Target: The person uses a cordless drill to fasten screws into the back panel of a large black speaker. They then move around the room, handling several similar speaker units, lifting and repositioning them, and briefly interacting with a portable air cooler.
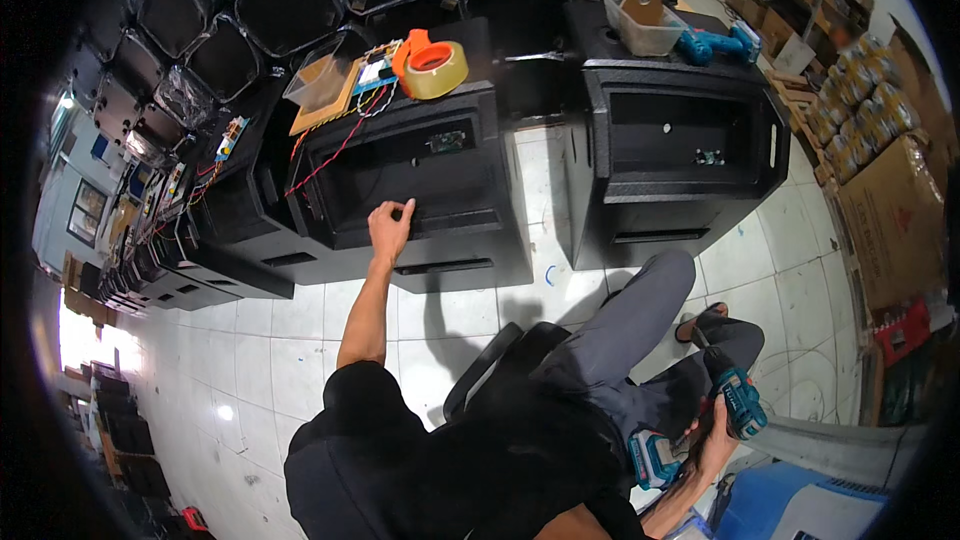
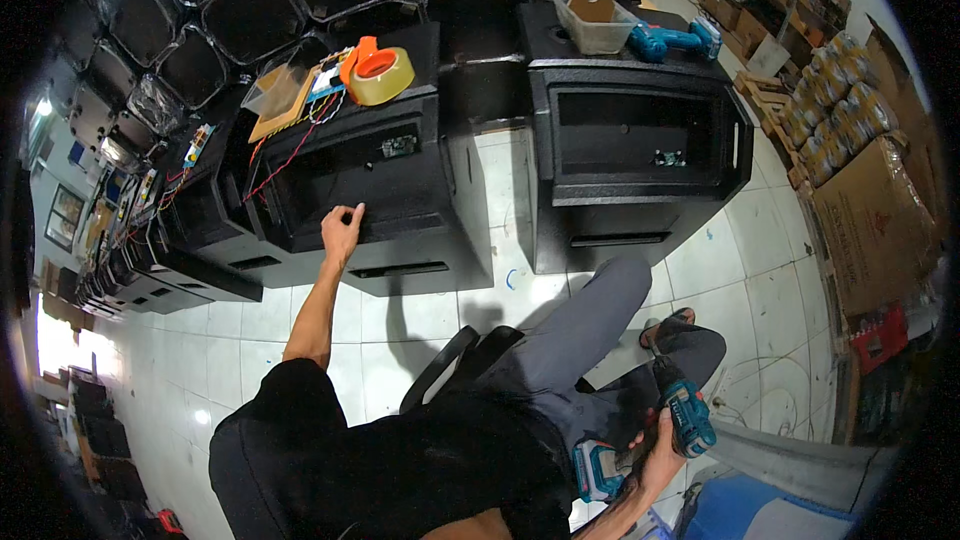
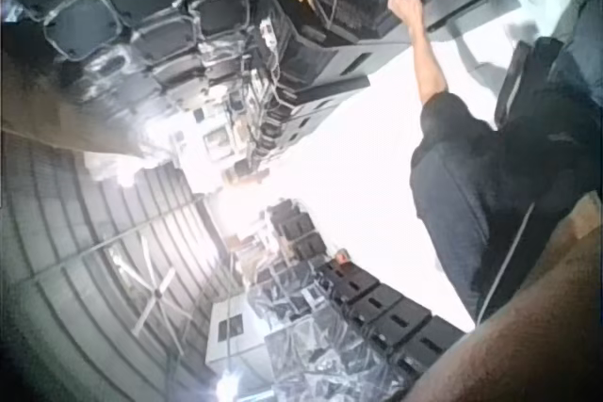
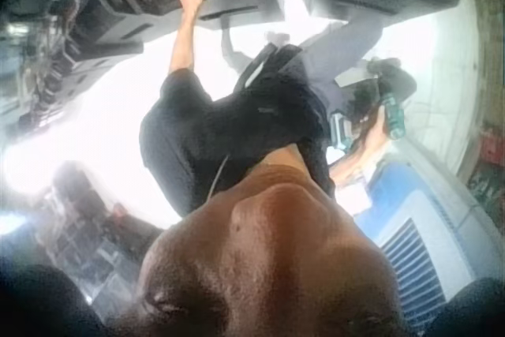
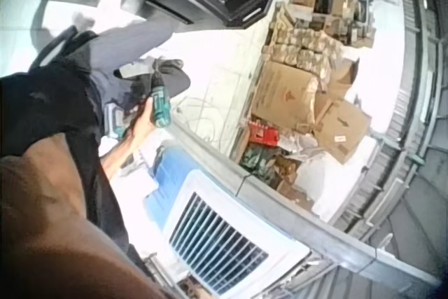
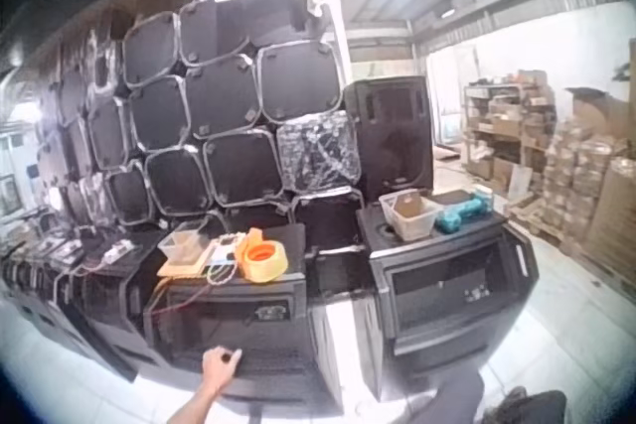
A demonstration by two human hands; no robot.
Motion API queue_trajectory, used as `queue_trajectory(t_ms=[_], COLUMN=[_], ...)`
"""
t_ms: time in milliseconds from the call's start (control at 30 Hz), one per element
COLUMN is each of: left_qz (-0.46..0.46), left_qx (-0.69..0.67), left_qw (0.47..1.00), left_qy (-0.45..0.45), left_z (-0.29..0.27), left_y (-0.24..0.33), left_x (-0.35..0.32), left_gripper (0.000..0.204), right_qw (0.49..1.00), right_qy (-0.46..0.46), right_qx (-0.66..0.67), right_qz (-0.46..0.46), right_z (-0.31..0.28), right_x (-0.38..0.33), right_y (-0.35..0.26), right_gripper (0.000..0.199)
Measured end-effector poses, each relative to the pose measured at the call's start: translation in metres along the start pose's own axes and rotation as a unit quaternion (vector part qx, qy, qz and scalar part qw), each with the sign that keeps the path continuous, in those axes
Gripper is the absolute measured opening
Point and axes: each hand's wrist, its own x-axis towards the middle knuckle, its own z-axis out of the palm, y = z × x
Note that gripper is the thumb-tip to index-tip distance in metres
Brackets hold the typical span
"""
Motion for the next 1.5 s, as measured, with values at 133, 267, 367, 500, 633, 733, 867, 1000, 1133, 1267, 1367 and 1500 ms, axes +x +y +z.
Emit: queue_trajectory(t_ms=[133,267,367,500,633,733,867,1000,1133,1267,1367,1500], left_qz=[-0.045,-0.079,-0.109,-0.157,-0.173,-0.109,-0.144,0.034,0.245,0.354,0.355,0.332], left_qx=[0.02,0.038,0.058,0.068,0.077,0.161,0.066,-0.154,-0.187,-0.074,0.102,0.182], left_qw=[0.999,0.996,0.992,0.985,0.977,0.979,0.979,0.981,0.949,0.904,0.861,0.843], left_qy=[0.002,0.006,0.012,-0.018,-0.101,-0.062,0.128,0.116,-0.066,-0.228,-0.348,-0.382], left_z=[0.006,0.011,0.013,0.014,-0.005,0.0,-0.026,-0.004,0.032,0.112,0.153,0.199], left_y=[0.009,0.038,0.041,0.049,0.084,0.064,0.148,0.31,0.442,0.507,0.53,0.522], left_x=[-0.009,-0.004,-0.003,-0.001,0.001,-0.003,0.021,0.077,0.152,0.239,0.283,0.31], left_gripper=[0.042,0.042,0.044,0.045,0.045,0.037,0.023,0.017,0.021,0.022,0.023,0.023], right_qw=[1.0,0.998,0.995,0.989,0.983,0.98,0.976,0.968,0.955,0.947,0.944,0.946], right_qy=[0.012,0.02,0.016,0.03,0.034,0.031,-0.002,-0.011,-0.048,-0.039,-0.016,-0.006], right_qx=[-0.004,0.02,0.063,0.104,0.125,0.117,0.13,0.159,0.188,0.219,0.227,0.234], right_qz=[0.028,0.058,0.076,0.098,0.133,0.156,0.174,0.194,0.223,0.231,0.24,0.225], right_z=[-0.006,-0.005,-0.006,-0.01,-0.017,-0.017,-0.021,-0.025,-0.033,-0.037,-0.042,-0.043], right_x=[0.047,0.1,0.126,0.166,0.204,0.23,0.255,0.26,0.271,0.273,0.273,0.273], right_y=[-0.018,-0.042,-0.04,-0.043,-0.044,-0.042,-0.023,-0.019,0.0,0.005,0.007,0.001], right_gripper=[0.027,0.025,0.026,0.025,0.025,0.025,0.026,0.027,0.027,0.027,0.028,0.029])
